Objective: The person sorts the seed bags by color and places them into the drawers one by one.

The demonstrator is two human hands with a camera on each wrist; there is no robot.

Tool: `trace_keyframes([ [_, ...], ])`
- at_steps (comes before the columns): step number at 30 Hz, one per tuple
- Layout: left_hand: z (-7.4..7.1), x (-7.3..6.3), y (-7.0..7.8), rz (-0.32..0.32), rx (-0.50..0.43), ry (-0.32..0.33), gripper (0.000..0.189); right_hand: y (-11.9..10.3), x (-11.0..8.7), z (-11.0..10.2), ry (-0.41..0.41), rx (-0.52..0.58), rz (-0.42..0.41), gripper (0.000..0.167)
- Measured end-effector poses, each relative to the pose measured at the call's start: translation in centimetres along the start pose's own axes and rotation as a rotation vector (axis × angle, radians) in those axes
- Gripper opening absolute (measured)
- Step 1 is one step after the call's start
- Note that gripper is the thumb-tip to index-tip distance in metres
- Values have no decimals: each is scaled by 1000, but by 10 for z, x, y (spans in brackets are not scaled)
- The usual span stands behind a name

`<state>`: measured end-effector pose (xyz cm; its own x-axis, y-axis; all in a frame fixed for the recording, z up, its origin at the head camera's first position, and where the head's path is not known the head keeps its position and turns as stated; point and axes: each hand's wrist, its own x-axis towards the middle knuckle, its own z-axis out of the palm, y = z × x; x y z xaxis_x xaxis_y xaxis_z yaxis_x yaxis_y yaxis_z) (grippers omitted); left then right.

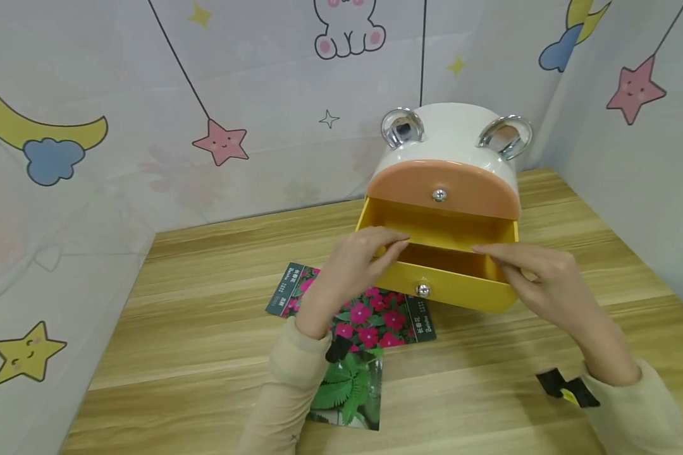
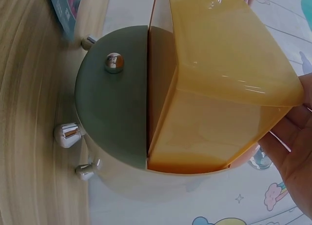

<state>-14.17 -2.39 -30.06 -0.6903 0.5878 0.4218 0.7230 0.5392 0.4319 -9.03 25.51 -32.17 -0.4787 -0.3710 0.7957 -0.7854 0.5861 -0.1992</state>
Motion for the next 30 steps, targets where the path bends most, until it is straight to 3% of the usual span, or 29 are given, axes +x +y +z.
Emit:
trace_keyframes([
  [7, -8, 4, -2, -41, -22, -85, 26, -2, 4, -3, -52, -16, 29, 41],
  [18, -19, 3, 2, -97, -35, -222, 29, -10, 5, -9, -154, -9, 71, 17],
  [25, -22, 4, 6, -102, -22, -254, 27, -19, 9, -15, -247, 14, 209, 31],
  [30, -20, 2, 7, -104, -20, -261, 27, -23, 9, -17, -283, -7, 238, 31],
])
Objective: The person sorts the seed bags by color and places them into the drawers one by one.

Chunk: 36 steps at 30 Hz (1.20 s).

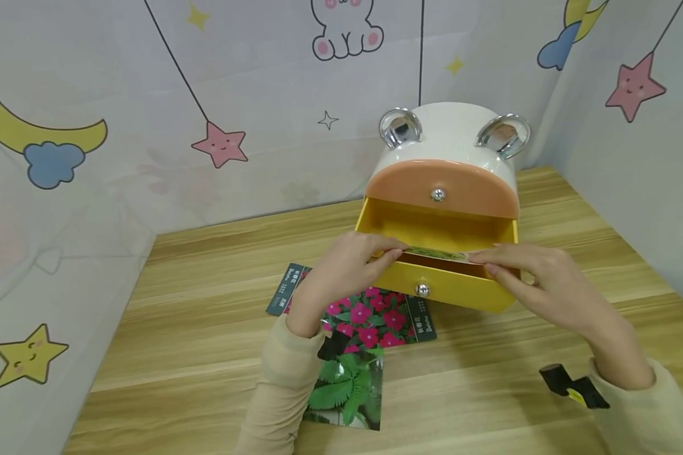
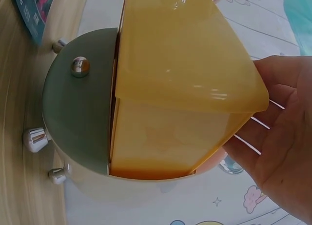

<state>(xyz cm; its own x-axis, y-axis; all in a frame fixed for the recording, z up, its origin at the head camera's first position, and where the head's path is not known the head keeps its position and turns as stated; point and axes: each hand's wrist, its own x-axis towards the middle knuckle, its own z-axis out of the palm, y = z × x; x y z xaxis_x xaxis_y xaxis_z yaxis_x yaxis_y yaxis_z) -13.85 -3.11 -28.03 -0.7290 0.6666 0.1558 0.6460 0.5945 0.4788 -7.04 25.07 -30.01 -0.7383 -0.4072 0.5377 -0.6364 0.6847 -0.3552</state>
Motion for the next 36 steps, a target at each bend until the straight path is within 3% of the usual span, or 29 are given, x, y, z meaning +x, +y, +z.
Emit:
trace_keyframes([
  [7, -1, 1, -1, -4, -16, -9, 26, -4, -2, -2, -34, -38, 51, 28],
  [11, 0, 5, -1, 13, -40, 7, 26, -3, -1, -2, -10, -53, 29, 30],
  [15, 3, 10, -1, 31, -40, 78, 25, -1, 2, 0, 57, -93, -34, 37],
  [20, 7, 14, -3, 75, 16, 212, 22, 3, 9, 4, 132, -181, -103, 42],
  [27, 12, 19, -5, 100, 82, 308, 23, 13, 15, 11, 239, -177, -199, 33],
  [31, 14, 22, -5, 91, 120, 324, 22, 16, 16, 10, 231, -206, -219, 38],
  [36, 15, 25, -4, 38, 156, 275, 21, 16, 19, 6, 129, -244, -157, 41],
])
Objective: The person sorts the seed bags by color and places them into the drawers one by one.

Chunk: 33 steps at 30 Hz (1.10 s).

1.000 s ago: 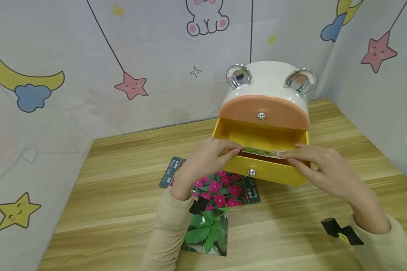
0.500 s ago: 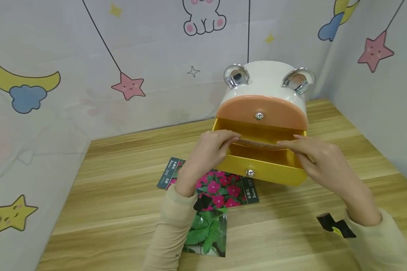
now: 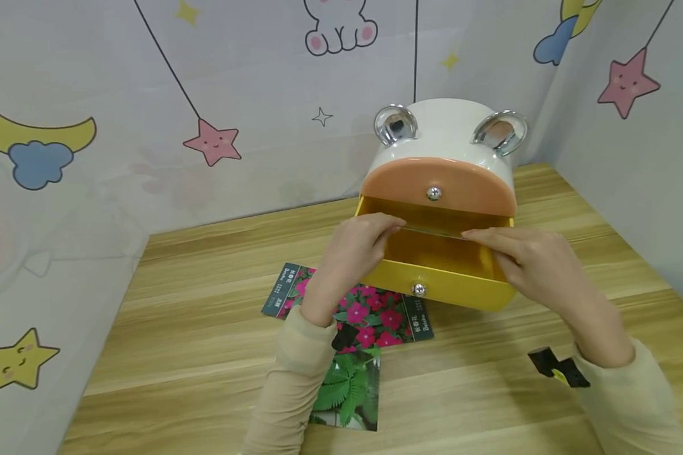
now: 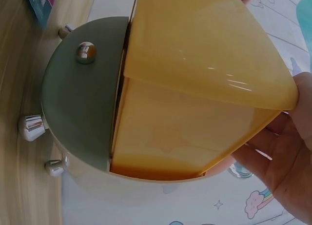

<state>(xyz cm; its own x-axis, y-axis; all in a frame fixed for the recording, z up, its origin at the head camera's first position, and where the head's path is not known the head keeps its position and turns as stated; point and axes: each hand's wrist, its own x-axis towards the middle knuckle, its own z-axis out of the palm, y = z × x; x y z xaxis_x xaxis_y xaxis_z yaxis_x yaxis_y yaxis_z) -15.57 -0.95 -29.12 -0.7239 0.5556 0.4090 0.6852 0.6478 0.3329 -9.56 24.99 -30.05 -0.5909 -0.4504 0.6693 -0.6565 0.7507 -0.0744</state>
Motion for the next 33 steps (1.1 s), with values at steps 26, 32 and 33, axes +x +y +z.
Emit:
trace_keyframes([
  [26, -4, 3, -2, -85, -146, -146, 25, -3, 4, -10, -263, 77, 212, 28],
  [32, -2, -6, 0, -30, -107, -64, 26, -5, 3, -10, -222, 79, 194, 27],
  [33, -2, -8, 0, -16, -95, -49, 26, -5, 3, -10, -215, 78, 192, 27],
])
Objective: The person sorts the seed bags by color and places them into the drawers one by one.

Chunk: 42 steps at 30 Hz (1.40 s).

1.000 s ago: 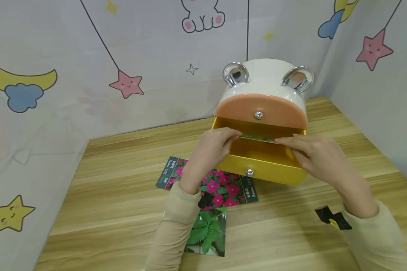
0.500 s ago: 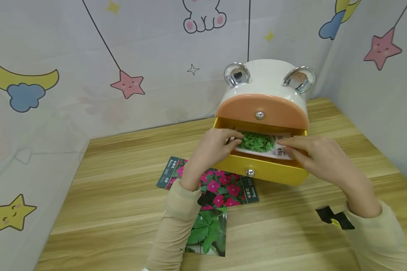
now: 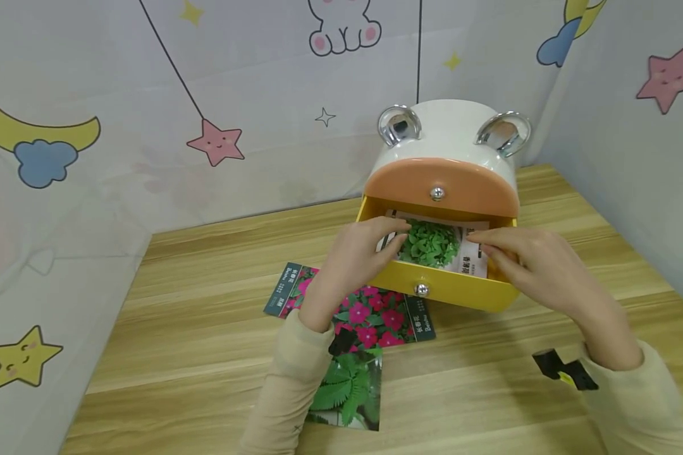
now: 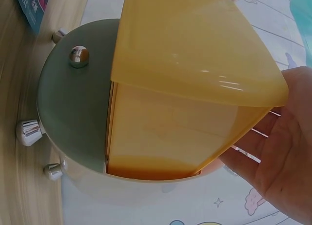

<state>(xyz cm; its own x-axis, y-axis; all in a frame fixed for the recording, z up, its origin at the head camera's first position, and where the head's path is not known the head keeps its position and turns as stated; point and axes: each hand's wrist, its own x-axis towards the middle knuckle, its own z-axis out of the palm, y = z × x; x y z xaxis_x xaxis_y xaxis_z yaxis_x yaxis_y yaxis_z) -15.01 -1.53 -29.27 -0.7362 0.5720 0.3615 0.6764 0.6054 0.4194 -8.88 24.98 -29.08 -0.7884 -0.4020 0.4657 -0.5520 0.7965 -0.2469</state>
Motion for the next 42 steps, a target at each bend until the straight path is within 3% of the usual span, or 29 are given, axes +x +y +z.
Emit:
trace_keyframes([
  [13, -1, -27, 0, 192, 91, 161, 21, -11, -9, 2, 72, -27, -36, 35],
  [23, -10, -47, 1, 270, 149, 207, 22, -21, -15, 1, 138, -21, -102, 37],
  [29, -13, -58, 5, 298, 167, 227, 25, -29, -17, 3, 169, -2, -169, 28],
  [36, -14, -72, 12, 330, 227, 248, 28, -43, -20, 5, 226, -8, -225, 44],
  [42, -15, -86, 17, 396, 254, 268, 26, -59, -19, 5, 291, 7, -297, 43],
])
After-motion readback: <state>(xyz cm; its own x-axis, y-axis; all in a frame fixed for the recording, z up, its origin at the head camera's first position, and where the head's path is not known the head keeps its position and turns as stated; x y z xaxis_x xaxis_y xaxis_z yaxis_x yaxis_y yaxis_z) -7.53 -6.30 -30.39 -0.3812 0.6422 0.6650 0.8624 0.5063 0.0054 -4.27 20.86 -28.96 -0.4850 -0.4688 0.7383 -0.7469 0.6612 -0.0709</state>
